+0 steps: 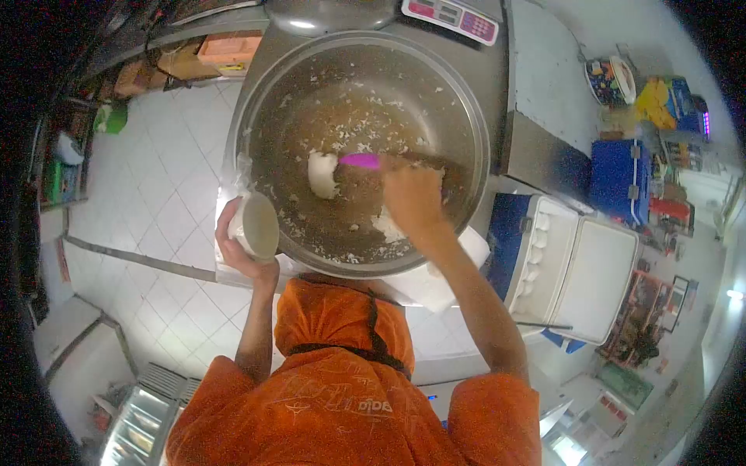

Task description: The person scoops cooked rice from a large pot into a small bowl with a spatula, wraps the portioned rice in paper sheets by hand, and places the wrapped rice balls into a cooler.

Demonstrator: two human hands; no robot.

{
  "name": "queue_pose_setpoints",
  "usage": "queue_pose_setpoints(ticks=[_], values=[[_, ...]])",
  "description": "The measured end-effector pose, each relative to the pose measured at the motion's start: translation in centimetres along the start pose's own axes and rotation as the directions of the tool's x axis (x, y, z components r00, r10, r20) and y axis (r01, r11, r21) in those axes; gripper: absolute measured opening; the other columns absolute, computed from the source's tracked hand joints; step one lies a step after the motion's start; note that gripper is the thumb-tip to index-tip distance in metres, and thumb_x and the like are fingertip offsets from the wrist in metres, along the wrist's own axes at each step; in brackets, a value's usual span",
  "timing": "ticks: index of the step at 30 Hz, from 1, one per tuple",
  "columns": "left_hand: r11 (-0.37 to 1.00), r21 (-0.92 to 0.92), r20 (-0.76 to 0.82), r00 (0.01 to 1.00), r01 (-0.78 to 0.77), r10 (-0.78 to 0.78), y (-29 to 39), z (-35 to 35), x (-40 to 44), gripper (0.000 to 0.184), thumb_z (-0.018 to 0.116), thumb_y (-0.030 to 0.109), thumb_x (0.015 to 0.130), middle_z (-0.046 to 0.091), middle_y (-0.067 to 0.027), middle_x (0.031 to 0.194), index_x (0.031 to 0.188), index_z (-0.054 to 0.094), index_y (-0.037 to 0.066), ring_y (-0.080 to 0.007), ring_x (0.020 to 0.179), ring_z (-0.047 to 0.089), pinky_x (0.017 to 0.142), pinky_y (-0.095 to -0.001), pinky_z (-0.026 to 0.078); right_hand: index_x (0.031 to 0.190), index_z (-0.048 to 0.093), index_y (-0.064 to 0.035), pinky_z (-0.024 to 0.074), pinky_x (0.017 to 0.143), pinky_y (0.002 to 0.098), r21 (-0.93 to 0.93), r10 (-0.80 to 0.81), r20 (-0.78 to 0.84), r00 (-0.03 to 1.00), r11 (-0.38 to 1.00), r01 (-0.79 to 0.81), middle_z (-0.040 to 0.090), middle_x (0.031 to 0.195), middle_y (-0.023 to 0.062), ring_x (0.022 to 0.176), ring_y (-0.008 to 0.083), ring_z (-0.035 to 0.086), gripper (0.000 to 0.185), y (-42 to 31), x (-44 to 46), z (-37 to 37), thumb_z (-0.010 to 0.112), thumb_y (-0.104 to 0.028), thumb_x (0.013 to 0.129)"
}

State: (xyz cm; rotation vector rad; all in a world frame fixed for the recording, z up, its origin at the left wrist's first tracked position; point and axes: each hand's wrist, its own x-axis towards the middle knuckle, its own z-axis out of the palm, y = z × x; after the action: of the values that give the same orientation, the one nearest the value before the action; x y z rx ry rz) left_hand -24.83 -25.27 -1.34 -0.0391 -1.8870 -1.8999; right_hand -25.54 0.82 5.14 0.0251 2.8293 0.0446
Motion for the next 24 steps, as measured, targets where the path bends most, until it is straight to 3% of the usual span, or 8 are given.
queue_pose_setpoints(ticks=[4,7,9,13,17,19,22,24], values=[[0.998,0.023,-0.036,0.998,-0.051,0.052,0.1,1.3,0.1,0.054,0.028,0.037,0.103,0.059,-0.0258,0.122,0.12,0.055,-0.005,-0.0355,0.115,0.056,0.101,-0.0482,0.042,0.117,0.064,-0.0033,0.0569,0.065,0.0424,-0.045,-0.237,-0.343,0.909,0.971,0.236,0.071,0.084,0.0166,0.079,0.0306,0.072,0.037,-4.2,0.3,4.3,0.066,-0.015,0.083],[0.989,0.12,-0.038,0.995,-0.085,0.09,0.1,1.4,0.0,0.055,0.028,0.039,0.103,0.059,-0.0263,0.121,0.119,0.056,-0.006,-0.036,0.114,0.056,0.101,-0.0468,0.043,0.132,0.056,-0.0011,0.0553,0.055,0.0391,-0.127,-0.309,-0.079,0.948,0.946,0.298,0.069,0.081,0.0153,0.062,0.029,0.068,0.052,-4.7,2.4,11.1,0.063,-0.009,0.081],[0.989,0.111,-0.025,0.995,-0.093,0.097,0.2,1.3,0.2,0.057,0.026,0.04,0.103,0.06,-0.0236,0.121,0.121,0.055,-0.006,-0.0339,0.114,0.057,0.101,-0.045,0.043,0.133,0.054,0.0014,0.0555,0.056,0.0393,-0.077,-0.296,0.027,0.955,0.952,0.297,0.068,0.082,0.0168,0.063,0.0292,0.068,0.053,-4.4,4.2,10.0,0.062,-0.008,0.081],[0.995,0.038,-0.058,0.994,-0.09,0.092,0.4,1.5,0.1,0.055,0.03,0.039,0.102,0.06,-0.0265,0.118,0.117,0.056,-0.007,-0.0368,0.111,0.057,0.098,-0.0462,0.045,0.123,0.058,0.0058,0.0565,0.059,0.0374,-0.078,-0.211,-0.173,0.962,0.977,0.2,0.07,0.076,0.0128,0.071,0.0274,0.071,0.045,-6.0,3.0,4.5,0.063,-0.013,0.082],[0.992,-0.003,-0.096,0.988,-0.122,0.121,-0.7,1.5,-0.1,0.055,0.031,0.038,0.101,0.06,-0.0263,0.118,0.117,0.056,-0.009,-0.0368,0.109,0.058,0.097,-0.047,0.045,0.122,0.059,0.005,0.0555,0.054,0.0398,-0.165,-0.205,-0.177,0.963,0.97,0.177,0.07,0.077,0.0163,0.065,0.0306,0.07,0.039,-6.3,4.1,12.3,0.057,-0.011,0.087],[0.987,-0.004,-0.101,0.982,-0.159,0.158,-1.1,2.0,0.4,0.054,0.031,0.037,0.101,0.061,-0.0262,0.117,0.116,0.056,-0.008,-0.0369,0.109,0.059,0.097,-0.0474,0.045,0.122,0.057,0.0079,0.0558,0.053,0.0378,-0.089,-0.318,-0.226,0.921,0.948,0.306,0.07,0.074,0.0134,0.064,0.029,0.07,0.04,-4.7,7.3,10.6,0.057,-0.01,0.087],[0.986,-0.033,-0.115,0.981,-0.162,0.158,-1.3,1.6,-0.2,0.053,0.031,0.036,0.101,0.061,-0.026,0.116,0.116,0.057,-0.008,-0.0373,0.108,0.059,0.096,-0.0481,0.046,0.12,0.057,0.0077,0.0562,0.055,0.0402,-0.015,-0.182,-0.143,0.973,0.983,0.182,0.071,0.078,0.0151,0.067,0.0312,0.071,0.037,-5.8,6.4,3.1,0.055,-0.013,0.09],[0.984,-0.021,-0.11,0.979,-0.177,0.174,-0.7,1.5,0.0,0.052,0.031,0.035,0.101,0.061,-0.0254,0.116,0.116,0.057,-0.008,-0.0375,0.108,0.059,0.096,-0.0486,0.046,0.116,0.059,0.0061,0.0563,0.057,0.0413,-0.113,-0.198,-0.215,0.956,0.978,0.177,0.07,0.077,0.017,0.069,0.0322,0.071,0.033,-6.7,5.1,9.0,0.054,-0.014,0.09]])
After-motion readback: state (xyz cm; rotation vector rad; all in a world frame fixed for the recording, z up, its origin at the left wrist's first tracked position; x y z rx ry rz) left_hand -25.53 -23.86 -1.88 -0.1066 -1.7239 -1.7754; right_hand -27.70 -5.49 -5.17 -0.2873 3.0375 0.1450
